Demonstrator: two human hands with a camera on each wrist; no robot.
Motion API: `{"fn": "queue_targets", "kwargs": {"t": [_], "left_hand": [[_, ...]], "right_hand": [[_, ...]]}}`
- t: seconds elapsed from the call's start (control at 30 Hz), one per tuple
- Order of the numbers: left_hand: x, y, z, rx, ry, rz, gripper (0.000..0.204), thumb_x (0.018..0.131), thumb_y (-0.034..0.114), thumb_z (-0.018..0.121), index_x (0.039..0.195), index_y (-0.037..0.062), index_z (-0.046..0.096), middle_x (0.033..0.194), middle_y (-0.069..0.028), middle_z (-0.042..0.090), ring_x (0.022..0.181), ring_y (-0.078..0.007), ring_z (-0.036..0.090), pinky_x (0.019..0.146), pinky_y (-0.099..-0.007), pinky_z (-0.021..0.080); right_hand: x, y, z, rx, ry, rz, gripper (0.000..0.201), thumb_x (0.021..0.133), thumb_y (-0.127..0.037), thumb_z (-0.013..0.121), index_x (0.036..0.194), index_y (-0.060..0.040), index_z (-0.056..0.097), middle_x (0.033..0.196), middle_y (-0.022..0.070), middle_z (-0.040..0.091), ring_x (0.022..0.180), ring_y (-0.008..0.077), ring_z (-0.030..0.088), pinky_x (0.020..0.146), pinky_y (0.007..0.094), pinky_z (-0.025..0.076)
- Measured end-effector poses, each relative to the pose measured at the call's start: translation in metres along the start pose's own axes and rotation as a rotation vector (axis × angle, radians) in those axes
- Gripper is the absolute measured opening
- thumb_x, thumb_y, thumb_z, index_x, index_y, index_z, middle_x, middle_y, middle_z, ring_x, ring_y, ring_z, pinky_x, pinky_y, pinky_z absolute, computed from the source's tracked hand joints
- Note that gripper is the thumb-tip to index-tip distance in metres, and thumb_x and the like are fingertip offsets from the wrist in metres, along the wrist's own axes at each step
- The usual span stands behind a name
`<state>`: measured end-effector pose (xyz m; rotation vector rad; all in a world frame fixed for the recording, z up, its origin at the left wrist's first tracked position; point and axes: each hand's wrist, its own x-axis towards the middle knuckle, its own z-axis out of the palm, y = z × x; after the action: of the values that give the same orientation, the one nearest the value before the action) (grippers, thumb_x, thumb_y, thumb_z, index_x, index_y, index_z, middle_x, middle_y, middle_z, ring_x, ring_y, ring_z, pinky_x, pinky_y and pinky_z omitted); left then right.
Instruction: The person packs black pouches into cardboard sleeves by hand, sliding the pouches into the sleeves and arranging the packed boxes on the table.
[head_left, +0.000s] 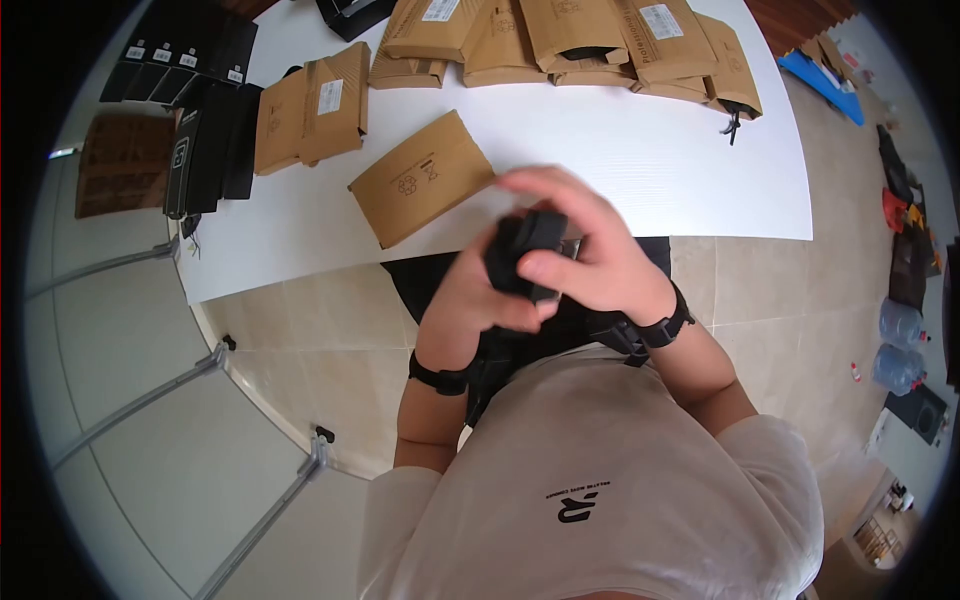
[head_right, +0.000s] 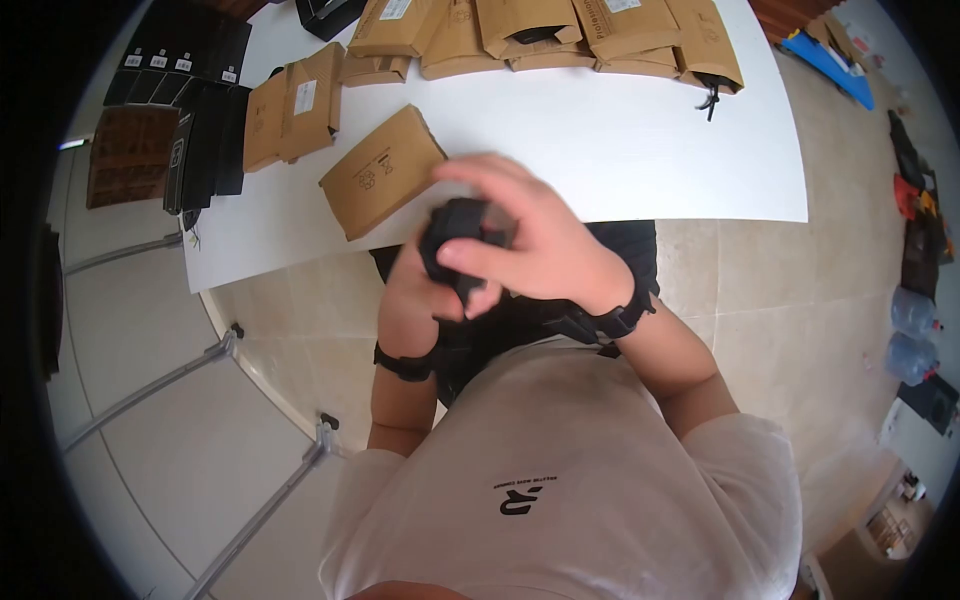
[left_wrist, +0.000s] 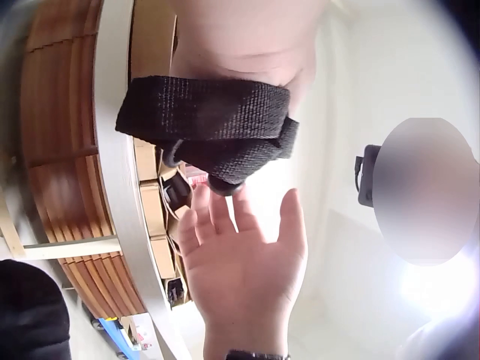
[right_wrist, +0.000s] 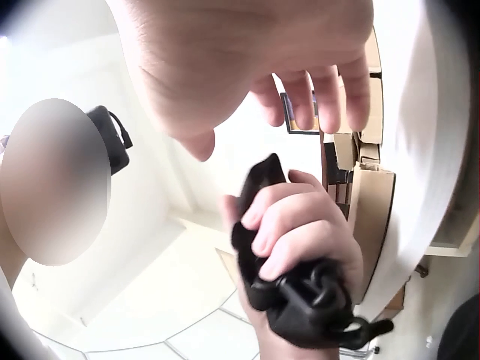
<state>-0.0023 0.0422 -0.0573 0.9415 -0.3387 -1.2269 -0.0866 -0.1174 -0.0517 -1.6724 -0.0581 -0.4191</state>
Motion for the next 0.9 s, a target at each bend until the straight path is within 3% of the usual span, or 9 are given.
{"fn": "queue_targets", "kwargs": {"t": [0.07, 0.1, 0.2, 0.33, 0.4, 0.47, 0.57, 0.73, 0.9], "left_hand": [[0.006, -0.008, -0.007, 0.181, -0.246, -0.037, 0.063, 0.055, 0.013, 0.087, 0.109, 0.0026, 0.056, 0.083, -0.0054, 0.061, 0.077, -0.0143, 0.063, 0.062, -0.0288, 0.050], [0.002, -0.003, -0.003, 0.282, -0.165, -0.088, 0.054, 0.057, 0.013, 0.085, 0.104, 0.0031, 0.059, 0.084, -0.0033, 0.062, 0.079, -0.0138, 0.062, 0.066, -0.0302, 0.050], [-0.002, 0.000, 0.012, 0.335, 0.095, -0.006, 0.049, 0.063, 0.013, 0.081, 0.105, 0.0019, 0.059, 0.085, -0.0022, 0.062, 0.079, -0.0137, 0.062, 0.072, -0.0308, 0.051], [-0.003, -0.012, 0.012, 0.266, 0.145, 0.112, 0.046, 0.067, 0.011, 0.078, 0.107, 0.0011, 0.059, 0.094, -0.0030, 0.062, 0.085, -0.0131, 0.061, 0.078, -0.0306, 0.050], [0.000, -0.018, 0.016, 0.294, 0.272, 0.367, 0.041, 0.070, 0.007, 0.076, 0.107, 0.0004, 0.059, 0.105, -0.0038, 0.062, 0.092, -0.0114, 0.059, 0.081, -0.0296, 0.049], [0.011, -0.025, 0.025, 0.291, 0.397, 0.390, 0.032, 0.073, 0.002, 0.072, 0.103, 0.0001, 0.059, 0.110, -0.0072, 0.060, 0.102, -0.0150, 0.057, 0.088, -0.0324, 0.046], [0.025, -0.022, 0.037, 1.066, 0.525, 0.943, 0.038, 0.074, 0.004, 0.070, 0.109, 0.0000, 0.057, 0.114, -0.0166, 0.054, 0.114, -0.0388, 0.048, 0.101, -0.0499, 0.036], [0.026, -0.007, 0.044, 1.259, 0.568, 0.983, 0.049, 0.075, 0.013, 0.071, 0.119, 0.0003, 0.053, 0.122, -0.0211, 0.048, 0.116, -0.0448, 0.044, 0.100, -0.0565, 0.035], [0.020, 0.023, 0.037, 1.293, 0.544, 0.726, 0.070, 0.072, 0.015, 0.075, 0.132, -0.0025, 0.043, 0.131, -0.0244, 0.044, 0.124, -0.0429, 0.042, 0.105, -0.0509, 0.034]], "right_hand": [[-0.006, -0.001, 0.003, 0.212, -0.203, 0.205, 0.042, 0.086, -0.027, 0.071, 0.116, 0.0002, 0.062, 0.116, 0.0128, 0.062, 0.104, 0.0226, 0.060, 0.092, 0.0345, 0.046], [-0.007, -0.001, 0.007, 0.260, -0.164, 0.178, 0.034, 0.086, -0.023, 0.070, 0.109, 0.0017, 0.065, 0.108, 0.0125, 0.065, 0.103, 0.0221, 0.061, 0.092, 0.0343, 0.046], [-0.014, 0.005, 0.011, 0.283, -0.117, 0.206, 0.046, 0.088, -0.028, 0.069, 0.122, 0.0013, 0.059, 0.120, 0.0139, 0.061, 0.107, 0.0213, 0.060, 0.095, 0.0352, 0.045], [-0.023, 0.014, 0.023, 0.534, -0.036, 0.148, 0.062, 0.093, -0.037, 0.065, 0.137, 0.0013, 0.046, 0.131, 0.0137, 0.055, 0.116, 0.0204, 0.056, 0.101, 0.0353, 0.042], [-0.025, 0.010, 0.032, 0.630, 0.041, 0.145, 0.056, 0.097, -0.018, 0.059, 0.144, -0.0002, 0.036, 0.115, 0.0038, 0.058, 0.106, 0.0114, 0.055, 0.096, 0.0287, 0.044], [-0.024, -0.004, 0.037, 0.627, 0.121, 0.187, 0.054, 0.100, -0.021, 0.053, 0.146, -0.0007, 0.035, 0.123, 0.0050, 0.054, 0.115, 0.0113, 0.050, 0.104, 0.0284, 0.037], [-0.025, -0.010, 0.039, 0.526, 0.189, 0.113, 0.051, 0.103, -0.023, 0.047, 0.146, 0.0010, 0.035, 0.125, 0.0046, 0.052, 0.114, 0.0104, 0.048, 0.103, 0.0260, 0.035], [-0.011, -0.019, 0.021, 0.640, 0.151, 0.179, 0.046, 0.103, -0.022, 0.048, 0.141, 0.0019, 0.041, 0.115, 0.0023, 0.057, 0.102, 0.0079, 0.049, 0.094, 0.0245, 0.041], [0.030, -0.033, -0.003, 0.544, -0.051, 0.135, 0.029, 0.099, -0.016, 0.057, 0.120, 0.0034, 0.059, 0.101, 0.0021, 0.065, 0.091, 0.0066, 0.056, 0.082, 0.0230, 0.047]]}}
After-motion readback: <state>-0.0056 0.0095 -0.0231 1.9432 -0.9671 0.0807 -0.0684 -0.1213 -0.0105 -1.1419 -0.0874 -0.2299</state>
